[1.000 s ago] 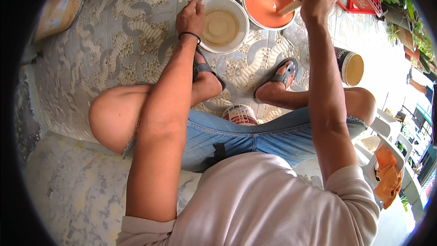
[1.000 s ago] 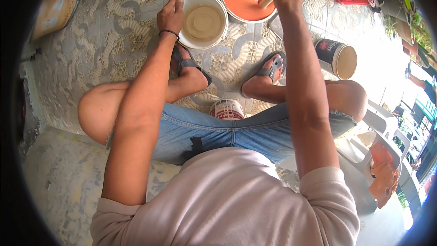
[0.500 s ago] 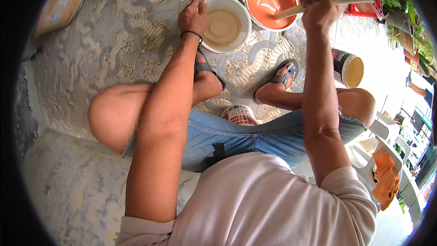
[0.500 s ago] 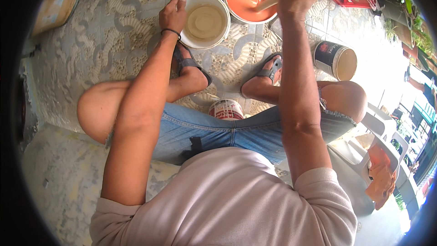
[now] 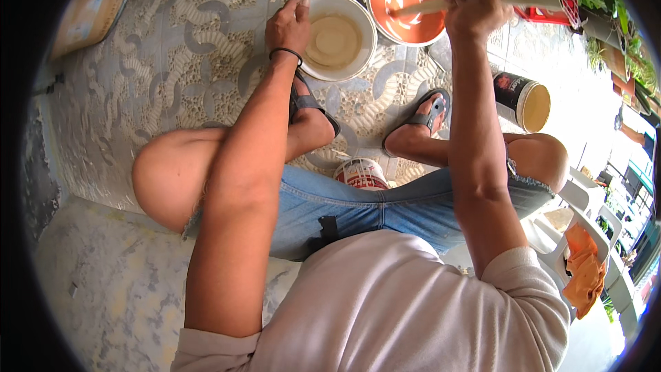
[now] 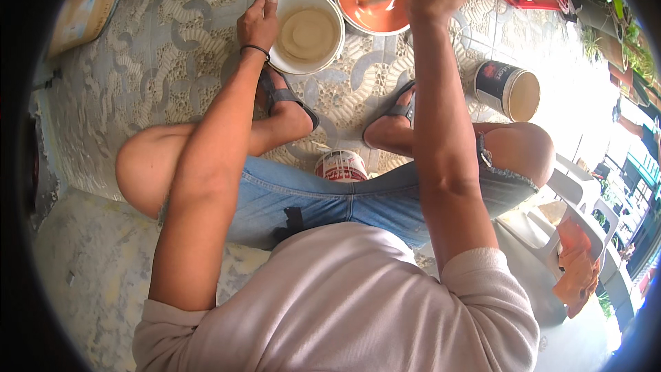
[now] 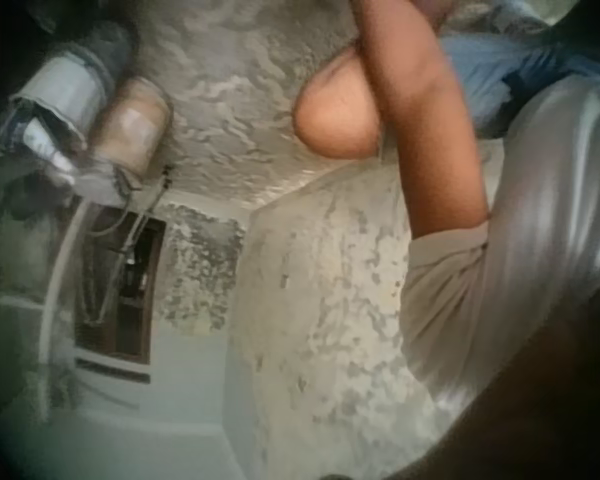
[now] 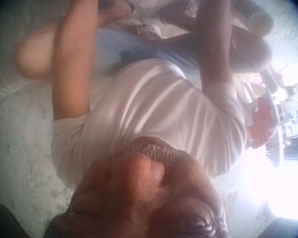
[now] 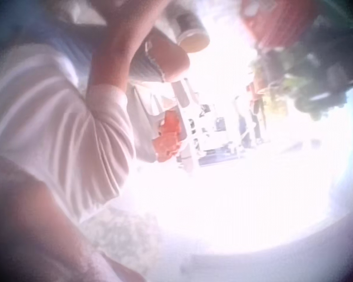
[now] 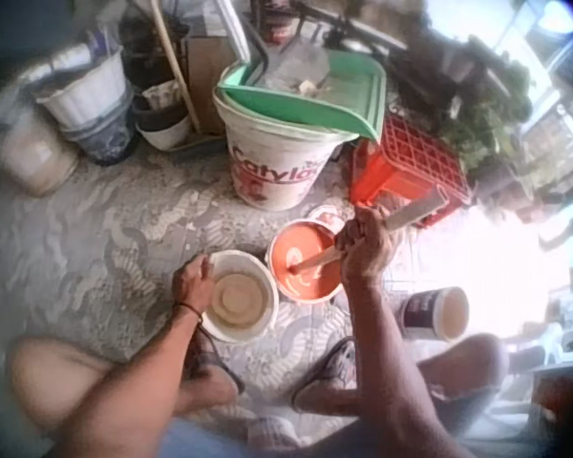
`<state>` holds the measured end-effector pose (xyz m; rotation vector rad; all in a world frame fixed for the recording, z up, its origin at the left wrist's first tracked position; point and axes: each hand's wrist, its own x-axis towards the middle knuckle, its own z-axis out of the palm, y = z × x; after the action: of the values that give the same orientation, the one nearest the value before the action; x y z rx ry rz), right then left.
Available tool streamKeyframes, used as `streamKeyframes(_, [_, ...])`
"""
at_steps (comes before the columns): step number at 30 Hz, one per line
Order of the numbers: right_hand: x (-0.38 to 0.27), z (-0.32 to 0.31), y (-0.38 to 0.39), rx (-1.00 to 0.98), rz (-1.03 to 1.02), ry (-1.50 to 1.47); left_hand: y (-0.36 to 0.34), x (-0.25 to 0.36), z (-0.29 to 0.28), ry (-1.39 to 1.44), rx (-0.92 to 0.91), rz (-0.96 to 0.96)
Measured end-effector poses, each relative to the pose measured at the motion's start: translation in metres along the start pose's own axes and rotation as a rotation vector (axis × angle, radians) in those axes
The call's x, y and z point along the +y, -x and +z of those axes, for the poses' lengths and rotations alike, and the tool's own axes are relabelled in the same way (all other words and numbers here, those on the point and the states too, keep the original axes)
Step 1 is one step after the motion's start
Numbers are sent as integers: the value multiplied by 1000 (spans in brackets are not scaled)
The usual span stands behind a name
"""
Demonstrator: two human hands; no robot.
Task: The person sits on the floor and stirs orange paint in a bucket using a wooden stick. They then pour some of the mixed paint into a smaller container and wipe their hands with a cloth.
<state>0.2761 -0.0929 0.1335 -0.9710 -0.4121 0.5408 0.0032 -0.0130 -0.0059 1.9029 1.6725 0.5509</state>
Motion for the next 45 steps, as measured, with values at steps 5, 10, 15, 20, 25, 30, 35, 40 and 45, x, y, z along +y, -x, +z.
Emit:
streamKeyframes(5, [-4, 2, -30, 27, -212, 163, -3, 6, 3, -11, -39, -6])
streamKeyframes(10, [-6, -28, -7, 61, -64, 114, 1, -1, -3, -15, -11, -24])
streamKeyframes(15, [11, 15, -29, -9, -191, 103, 0, 2, 1, 1, -19, -5])
streamKeyframes(20, [-19, -22, -23, 29, -134, 221, -2, 11, 1, -4, -57, -21])
streamKeyframes(25, [15, 5, -14, -96, -100, 4, -3, -4, 3, -5, 2, 13])
streamKeyframes(30, [-3, -3, -34, -29, -187, 197, -3, 4, 4, 3, -13, -3])
streamKeyframes(35, [-4, 0, 0, 5, -46, 141, 2, -2, -2, 31, 28, 1])
streamKeyframes(40, [3, 14, -27, 43, -289, 218, 1, 2, 4, 11, 1, 4])
streamKeyframes(45, [-10, -13, -7, 41, -119, 221, 2, 1, -6, -12, -6, -24])
